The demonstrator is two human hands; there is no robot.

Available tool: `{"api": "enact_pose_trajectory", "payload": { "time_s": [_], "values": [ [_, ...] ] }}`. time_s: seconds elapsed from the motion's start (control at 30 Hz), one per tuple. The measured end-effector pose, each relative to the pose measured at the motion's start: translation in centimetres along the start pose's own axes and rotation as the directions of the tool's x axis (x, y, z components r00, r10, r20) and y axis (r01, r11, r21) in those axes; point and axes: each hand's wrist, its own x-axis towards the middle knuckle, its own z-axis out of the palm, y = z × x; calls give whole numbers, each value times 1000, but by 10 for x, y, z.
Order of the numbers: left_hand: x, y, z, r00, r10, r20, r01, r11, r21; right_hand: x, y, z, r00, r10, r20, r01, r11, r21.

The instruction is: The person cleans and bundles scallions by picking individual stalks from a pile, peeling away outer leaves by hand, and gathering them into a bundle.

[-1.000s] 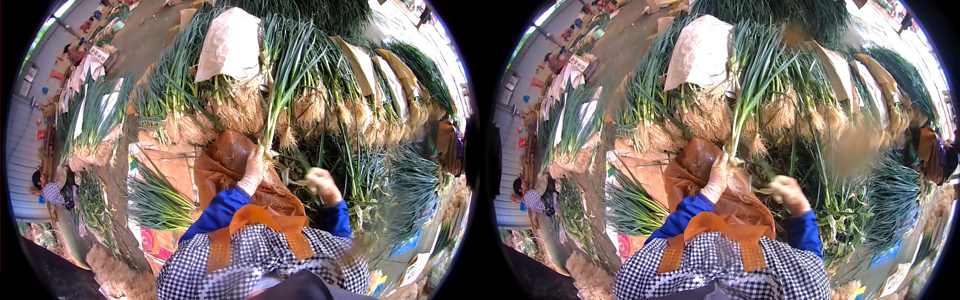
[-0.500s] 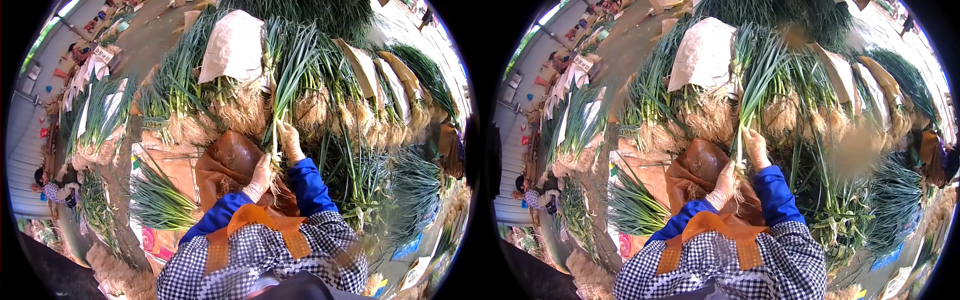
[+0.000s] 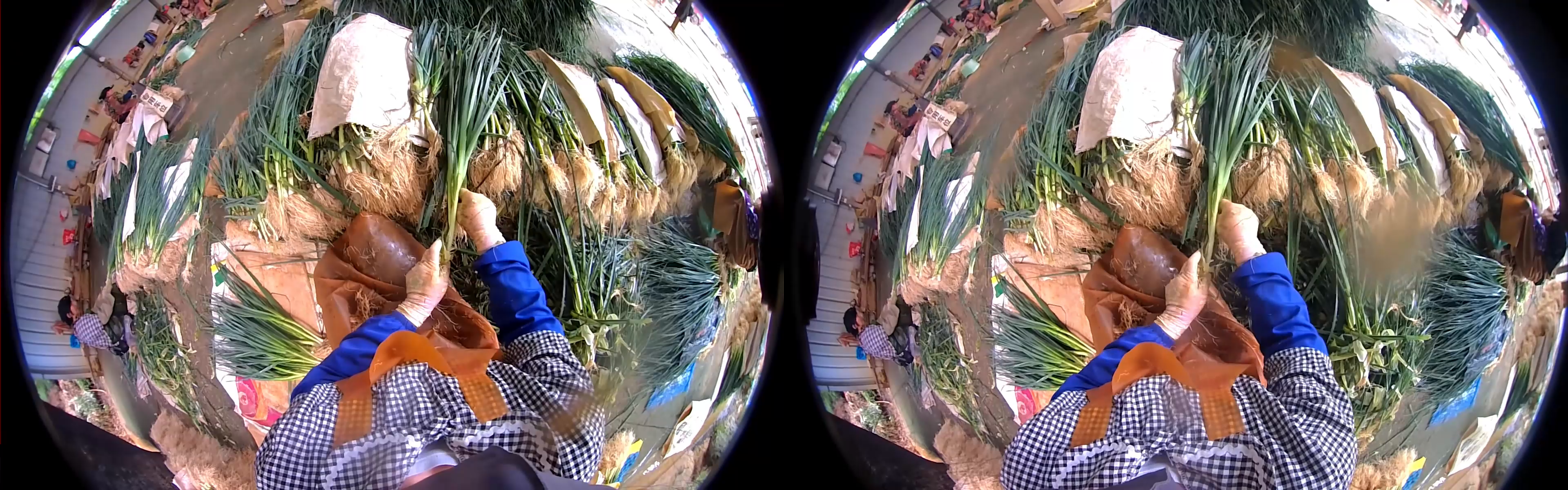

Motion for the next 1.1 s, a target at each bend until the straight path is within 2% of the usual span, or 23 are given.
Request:
{"api": "enact_pose_trajectory", "payload": {
  "time_s": [0.1, 0.17, 0.2, 0.23, 0.27, 0.33, 0.37, 0.43, 0.47, 0.5, 0.57, 0.6, 0.63, 0.7, 0.73, 0.77, 0.8, 0.83, 0.87, 0.97, 1.03, 1.07, 1.1],
  "values": [
    [2, 2, -3, 1000, -14, -22, 13, 999, -46, -8, -1, -5, 995, -30, -99, 52, 974, 219],
    [7, 3, -6, 989, -144, 26, 141, 897, -419, -25, -4, -8, 924, 182, 336, -348, 761, 547],
    [10, -1, -3, 972, -216, 91, 227, 768, -599, -46, 6, 1, 912, 63, 406, -319, 733, 601],
    [11, -11, 1, 958, -258, 122, 267, 662, -701, -75, -38, -67, 824, 29, 565, -355, 804, 477],
    [10, -14, 6, 942, -278, 188, 301, 449, -842, -100, -19, -55, 845, -116, 522, -198, 838, 508],
    [8, -3, -4, 845, -240, 477, 487, -18, -873, -132, 10, -71, 698, 39, 715, -376, 870, 320],
    [2, -5, 1, 801, -312, 512, 559, 80, -825, -143, 42, -68, 794, -64, 604, -10, 993, 119],
    [8, 7, -11, 781, -351, 517, 546, -21, -838, -156, 105, -60, 506, 373, 778, 65, 883, -466],
    [12, 4, -14, 773, -356, 525, 530, -91, -843, -169, 110, -69, 644, 443, 623, 71, 777, -626],
    [12, 3, -17, 736, -383, 559, 580, -70, -812, -167, 116, -74, 540, 484, 688, 183, 731, -658],
    [11, 5, -18, 697, -364, 618, 613, -143, -777, -143, 80, -75, 764, 375, 525, -174, 903, -393],
    [10, 7, -20, 697, -366, 616, 613, -141, -777, -129, 61, -60, 968, 40, 249, -14, 995, -103],
    [9, 9, -20, 707, -353, 613, 604, -149, -783, -115, 45, -40, 960, -235, -150, 253, 961, 114],
    [9, 21, -31, 742, -306, 596, 587, -133, -799, -92, 6, 3, 965, -216, -147, 261, 767, 585],
    [4, 14, -27, 745, -343, 572, 579, -93, -810, -91, -10, 7, 980, -136, 142, 4, 736, 677],
    [-1, -2, -16, 750, -376, 545, 571, -50, -820, -90, -25, 8, 903, -81, 422, -259, 681, 685],
    [-4, -27, 0, 829, -286, 480, 480, -75, -874, -95, -39, 8, 986, -149, 67, 104, 889, 445],
    [-4, -38, 8, 810, -263, 524, 472, -237, -849, -95, -50, 3, 977, -209, -28, 211, 959, 190],
    [-1, -34, 13, 791, -383, 477, 441, -185, -879, -96, -54, 0, 959, -278, -57, 283, 951, 127],
    [14, -16, 14, 727, -595, 342, 411, -21, -911, -106, -59, -22, 925, -378, 46, 373, 923, 89],
    [21, -18, -9, 640, -337, 691, 601, -341, -723, -134, -54, -20, 731, -648, 214, 683, 694, -228],
    [33, -23, -11, 572, -413, 709, 574, -416, -705, -142, -56, -54, 548, -837, 0, 825, 540, 163],
    [38, -34, -11, 675, -403, 618, 492, -378, -784, -156, -44, -56, 565, -817, 118, 755, 569, 326]
  ]
}}
